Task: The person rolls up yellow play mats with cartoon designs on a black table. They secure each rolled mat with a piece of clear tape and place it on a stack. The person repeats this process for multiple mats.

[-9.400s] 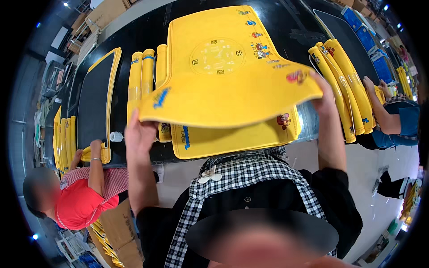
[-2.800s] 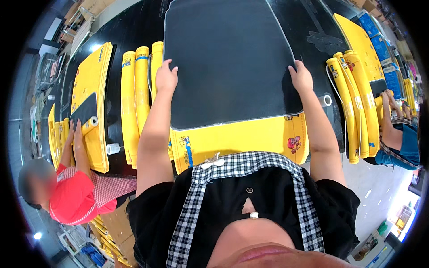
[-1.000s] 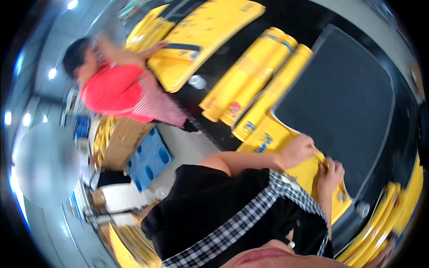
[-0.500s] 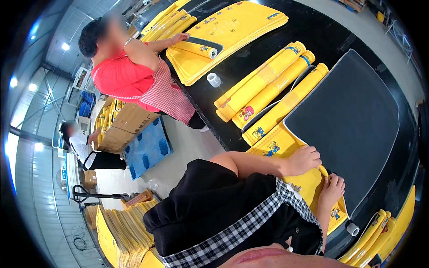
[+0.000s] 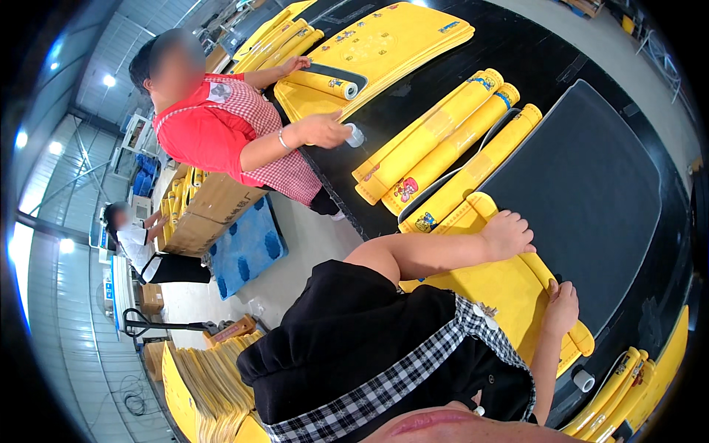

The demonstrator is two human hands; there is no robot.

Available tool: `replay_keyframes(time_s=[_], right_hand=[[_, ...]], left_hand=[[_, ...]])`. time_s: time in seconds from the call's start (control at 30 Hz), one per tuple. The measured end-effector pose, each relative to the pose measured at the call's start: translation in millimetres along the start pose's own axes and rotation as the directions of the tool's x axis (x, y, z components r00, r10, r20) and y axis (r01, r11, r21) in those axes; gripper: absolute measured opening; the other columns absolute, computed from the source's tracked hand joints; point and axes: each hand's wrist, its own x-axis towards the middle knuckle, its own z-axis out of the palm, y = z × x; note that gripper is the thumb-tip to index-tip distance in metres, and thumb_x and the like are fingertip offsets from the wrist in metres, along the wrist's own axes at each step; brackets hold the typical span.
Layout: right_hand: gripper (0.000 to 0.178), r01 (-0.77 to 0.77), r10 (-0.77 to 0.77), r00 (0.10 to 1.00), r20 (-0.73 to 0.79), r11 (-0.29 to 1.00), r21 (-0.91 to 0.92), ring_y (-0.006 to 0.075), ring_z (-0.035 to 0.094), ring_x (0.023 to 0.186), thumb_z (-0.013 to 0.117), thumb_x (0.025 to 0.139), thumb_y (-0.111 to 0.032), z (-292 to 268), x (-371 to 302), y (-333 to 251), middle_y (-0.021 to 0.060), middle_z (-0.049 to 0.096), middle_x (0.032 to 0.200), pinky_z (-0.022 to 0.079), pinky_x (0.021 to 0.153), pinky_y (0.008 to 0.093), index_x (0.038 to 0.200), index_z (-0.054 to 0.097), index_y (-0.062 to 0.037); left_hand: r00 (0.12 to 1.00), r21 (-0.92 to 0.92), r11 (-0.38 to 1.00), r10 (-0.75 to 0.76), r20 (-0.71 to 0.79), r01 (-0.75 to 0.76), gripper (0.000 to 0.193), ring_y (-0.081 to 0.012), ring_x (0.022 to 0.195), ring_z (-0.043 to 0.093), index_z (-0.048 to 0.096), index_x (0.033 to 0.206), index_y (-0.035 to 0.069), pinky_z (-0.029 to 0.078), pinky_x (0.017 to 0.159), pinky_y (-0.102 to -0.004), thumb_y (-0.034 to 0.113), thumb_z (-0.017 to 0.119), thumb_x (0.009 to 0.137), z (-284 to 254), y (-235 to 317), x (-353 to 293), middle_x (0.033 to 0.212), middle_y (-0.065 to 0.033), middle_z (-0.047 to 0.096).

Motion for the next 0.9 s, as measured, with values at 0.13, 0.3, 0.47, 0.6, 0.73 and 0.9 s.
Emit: replay_keyframes(time_s=[0.13,0.3,0.47,0.6,0.73,0.9], right_hand=[[0.030,0.084,-0.104,0.979,-0.176,0.990,-0.115,0.0335,0.061,0.091,0.059,0.101,-0.038,-2,-14,4,0.0095,0.062,0.093,0.049,0.077,0.0463,0.093,0.058,-0.0094],[0.034,-0.100,0.095,0.995,-0.038,0.978,-0.182,0.0329,0.061,0.094,0.051,0.105,-0.040,0,-32,40,0.0091,0.062,0.095,0.048,0.078,0.0466,0.093,0.059,-0.0096],[0.039,-0.113,0.100,0.988,-0.120,0.989,-0.099,0.0334,0.061,0.090,0.051,0.105,-0.043,-1,-28,46,0.0094,0.062,0.090,0.049,0.075,0.0475,0.087,0.057,-0.0093],[0.039,-0.156,0.106,0.978,-0.180,0.944,-0.289,0.0367,0.062,0.086,0.053,0.105,-0.042,-9,-43,68,0.0115,0.062,0.089,0.050,0.072,0.0489,0.087,0.059,-0.0086],[0.038,-0.275,0.267,0.960,-0.082,0.955,-0.110,0.0386,0.063,0.084,0.053,0.105,-0.040,-15,-35,68,0.0136,0.064,0.092,0.051,0.069,0.0498,0.089,0.059,-0.0059],[0.036,-0.241,0.230,0.969,-0.086,0.958,-0.156,0.0391,0.064,0.087,0.051,0.106,-0.039,-3,-56,103,0.0168,0.065,0.094,0.052,0.070,0.0486,0.101,0.064,-0.0053]], left_hand=[[0.990,-0.083,0.991,-0.095,0.108,0.105,0.037,-0.0268,0.084,0.062,0.064,0.079,0.012,0.049,0.077,-0.0420,0.046,0.065,0.091,2,1,3,0.081,-0.0065,0.062],[0.996,0.033,0.999,-0.037,-0.076,0.040,0.039,-0.0295,0.081,0.067,0.066,0.082,0.010,0.054,0.076,-0.0441,0.048,0.064,0.092,-23,-2,6,0.081,-0.0090,0.066],[0.967,-0.046,0.977,-0.196,0.163,0.206,0.041,-0.0296,0.081,0.067,0.068,0.079,0.010,0.053,0.078,-0.0438,0.048,0.064,0.093,-12,-9,7,0.080,-0.0087,0.066],[0.992,0.068,0.990,-0.121,-0.036,0.123,0.044,-0.0300,0.082,0.068,0.068,0.082,0.010,0.054,0.076,-0.0433,0.051,0.062,0.094,-21,-13,2,0.084,-0.0101,0.067],[0.917,-0.007,0.953,-0.288,0.276,0.302,0.045,-0.0308,0.093,0.064,0.069,0.088,0.010,0.054,0.076,-0.0421,0.054,0.061,0.094,-16,-21,4,0.093,-0.0131,0.067],[0.939,0.110,0.955,-0.292,0.183,0.276,0.049,-0.0329,0.099,0.057,0.072,0.093,0.008,0.053,0.081,-0.0433,0.056,0.061,0.092,-20,-13,18,0.096,-0.0140,0.066]])
